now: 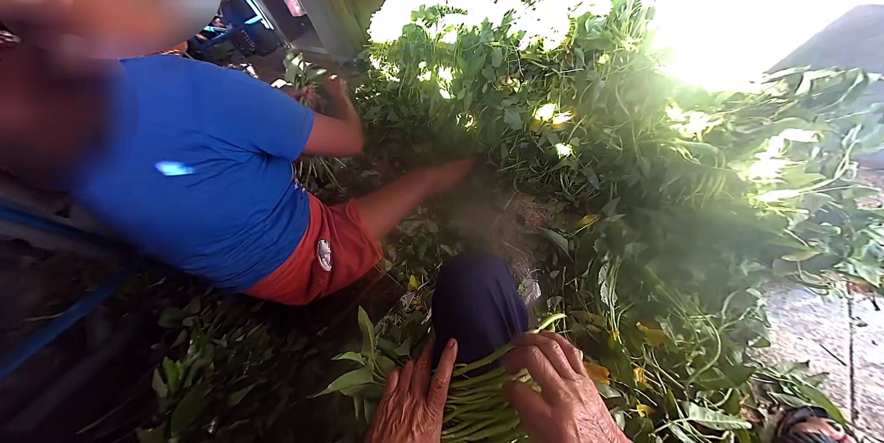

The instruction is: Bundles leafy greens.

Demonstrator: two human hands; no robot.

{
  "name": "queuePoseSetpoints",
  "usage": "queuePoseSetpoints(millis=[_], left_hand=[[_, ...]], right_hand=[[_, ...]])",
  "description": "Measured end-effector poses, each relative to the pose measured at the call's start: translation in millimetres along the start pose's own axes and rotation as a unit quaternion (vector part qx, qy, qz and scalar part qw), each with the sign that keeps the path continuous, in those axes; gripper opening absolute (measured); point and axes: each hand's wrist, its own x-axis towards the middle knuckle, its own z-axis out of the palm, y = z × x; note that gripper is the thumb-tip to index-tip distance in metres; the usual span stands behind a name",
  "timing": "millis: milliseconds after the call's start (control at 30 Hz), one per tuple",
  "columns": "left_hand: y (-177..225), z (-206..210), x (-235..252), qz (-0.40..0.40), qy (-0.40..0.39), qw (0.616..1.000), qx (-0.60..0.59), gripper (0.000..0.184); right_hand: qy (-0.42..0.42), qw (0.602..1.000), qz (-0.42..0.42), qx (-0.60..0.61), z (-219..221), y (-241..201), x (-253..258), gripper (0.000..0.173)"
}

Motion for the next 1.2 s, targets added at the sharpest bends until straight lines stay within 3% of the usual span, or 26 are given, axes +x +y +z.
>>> queuePoseSetpoints(millis=[67, 200, 467, 633, 767, 900, 1067, 1200], left_hand=[[-0.2, 0.7, 0.1, 0.002, 0.004, 1.000, -0.007, 0.151], [1.4, 0.1, 0.3, 0.001, 0.006, 1.000, -0.014, 0.153], [4.8, -2.5, 0.4, -0.007, -0.002, 1.000, -0.007, 0.153], [5.7, -1.7, -0.2, -0.009, -0.001, 1.000, -0.005, 0.152], [4.4, -4.5, 0.2, -0.011, -0.014, 0.999, -0.046, 0.153], [0.9, -2.6, 0.4, 0.001, -0.009, 0.999, -0.048, 0.139], [3.6, 1.3, -0.9, -0.008, 0.015, 0.999, -0.033, 0.140], [5.7, 3.8, -3.1, -0.010, 0.038, 0.998, -0.049, 0.138]], right_hand=[[-0.031, 0.999, 0.016, 0.021, -10.4, -8.7, -6.9, 0.014], [-0.047, 0.996, 0.054, -0.048, -17.4, -11.2, -15.2, 0.015], [-0.057, 0.994, 0.040, -0.083, -11.5, -9.6, -16.8, 0.018], [-0.114, 0.992, 0.052, -0.032, -17.2, -7.3, -17.4, 0.019], [-0.085, 0.993, 0.048, -0.064, -15.5, -3.5, -21.5, 0.018], [-0.026, 0.990, 0.040, -0.135, -8.2, 3.1, -19.3, 0.018], [-0.079, 0.992, 0.098, -0.019, -2.1, 17.4, -22.0, 0.026], [-0.137, 0.983, 0.112, 0.058, -5.6, 26.5, -24.2, 0.023]])
